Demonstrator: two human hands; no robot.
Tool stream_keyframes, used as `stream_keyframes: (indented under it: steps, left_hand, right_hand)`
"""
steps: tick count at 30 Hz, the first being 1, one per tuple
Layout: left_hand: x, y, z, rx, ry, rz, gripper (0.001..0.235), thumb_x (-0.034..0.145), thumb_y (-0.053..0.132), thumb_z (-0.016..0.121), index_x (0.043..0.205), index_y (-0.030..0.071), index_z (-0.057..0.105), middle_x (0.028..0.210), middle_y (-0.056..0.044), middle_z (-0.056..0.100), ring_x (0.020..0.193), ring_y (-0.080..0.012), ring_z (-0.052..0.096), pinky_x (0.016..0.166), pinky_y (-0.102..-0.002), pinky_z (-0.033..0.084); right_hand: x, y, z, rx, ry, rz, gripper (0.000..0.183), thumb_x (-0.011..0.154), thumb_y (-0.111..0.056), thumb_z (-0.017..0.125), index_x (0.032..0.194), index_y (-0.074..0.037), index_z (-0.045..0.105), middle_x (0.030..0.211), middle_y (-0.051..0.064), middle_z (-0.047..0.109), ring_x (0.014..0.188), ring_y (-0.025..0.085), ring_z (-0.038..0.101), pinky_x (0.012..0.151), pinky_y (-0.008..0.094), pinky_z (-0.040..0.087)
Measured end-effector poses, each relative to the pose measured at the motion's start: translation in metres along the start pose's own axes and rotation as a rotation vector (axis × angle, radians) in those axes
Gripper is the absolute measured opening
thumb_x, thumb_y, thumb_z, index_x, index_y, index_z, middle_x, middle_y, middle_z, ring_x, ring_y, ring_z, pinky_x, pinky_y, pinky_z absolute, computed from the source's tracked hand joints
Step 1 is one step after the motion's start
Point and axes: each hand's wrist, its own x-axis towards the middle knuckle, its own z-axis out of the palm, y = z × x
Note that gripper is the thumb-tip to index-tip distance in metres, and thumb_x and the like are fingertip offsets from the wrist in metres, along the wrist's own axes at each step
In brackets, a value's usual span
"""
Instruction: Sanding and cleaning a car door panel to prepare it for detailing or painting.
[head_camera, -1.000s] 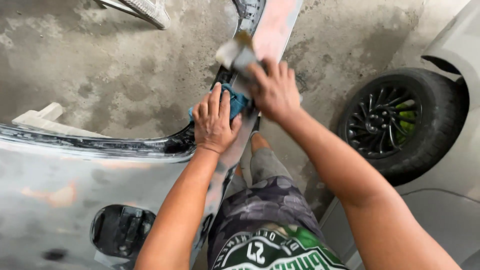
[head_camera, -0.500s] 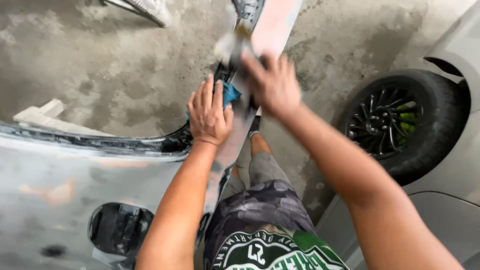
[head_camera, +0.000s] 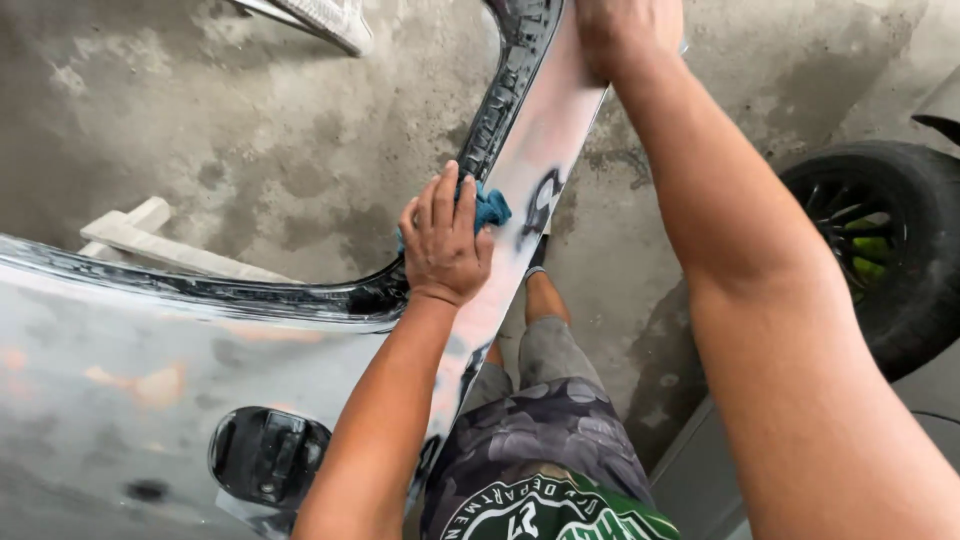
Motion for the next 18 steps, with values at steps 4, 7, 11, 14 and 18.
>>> stream_keyframes:
  steps: [4,7,11,14,18]
  left_hand:
    - [0.0,0.005,-0.005,-0.049,-0.032,-0.019,0.066,0.089,0.032,0.06,0.149,0.004,0.053,0.162,-0.018,0.039,0.145,-0.0347,0.043,0.118,-0.052,0.029]
    - [0.0,0.006,-0.004,-0.05,-0.059,-0.028,0.067,0.088,0.031,0.06,0.148,0.003,0.052,0.163,-0.02,0.038,0.145,-0.0364,0.043,0.119,-0.052,0.029]
    - [-0.001,0.005,-0.008,-0.046,-0.067,-0.019,0.066,0.087,0.031,0.06,0.146,0.002,0.05,0.164,-0.021,0.036,0.146,-0.0382,0.042,0.121,-0.052,0.029]
    - [0.002,0.005,-0.005,-0.058,-0.073,-0.02,0.069,0.088,0.031,0.06,0.149,0.002,0.049,0.164,-0.021,0.035,0.146,-0.0385,0.042,0.121,-0.052,0.028]
    - [0.001,0.002,-0.001,-0.057,-0.072,-0.034,0.07,0.089,0.031,0.058,0.152,0.002,0.048,0.164,-0.02,0.036,0.146,-0.0372,0.042,0.121,-0.051,0.029]
  right_hand:
    - [-0.075,-0.019,0.04,0.133,0.534,-0.183,0.051,0.099,-0.029,0.068,0.148,-0.021,0.054,0.127,0.025,0.056,0.113,0.044,0.055,0.091,0.058,0.047]
    - [-0.173,-0.044,0.079,0.258,0.562,-0.304,0.063,0.099,-0.032,0.071,0.157,-0.027,0.047,0.132,0.022,0.051,0.115,0.041,0.051,0.094,0.055,0.044]
    - [-0.216,-0.055,0.096,0.309,0.542,-0.382,0.069,0.091,-0.028,0.074,0.155,-0.028,0.049,0.134,0.018,0.051,0.114,0.038,0.052,0.094,0.05,0.044]
    - [-0.161,-0.037,0.087,0.257,0.614,-0.357,0.064,0.094,-0.03,0.074,0.155,-0.028,0.052,0.132,0.017,0.053,0.114,0.039,0.051,0.092,0.051,0.044]
    - [-0.056,-0.018,0.025,0.277,0.691,-0.224,0.052,0.102,-0.03,0.069,0.152,-0.02,0.057,0.13,0.022,0.054,0.115,0.043,0.051,0.091,0.055,0.043]
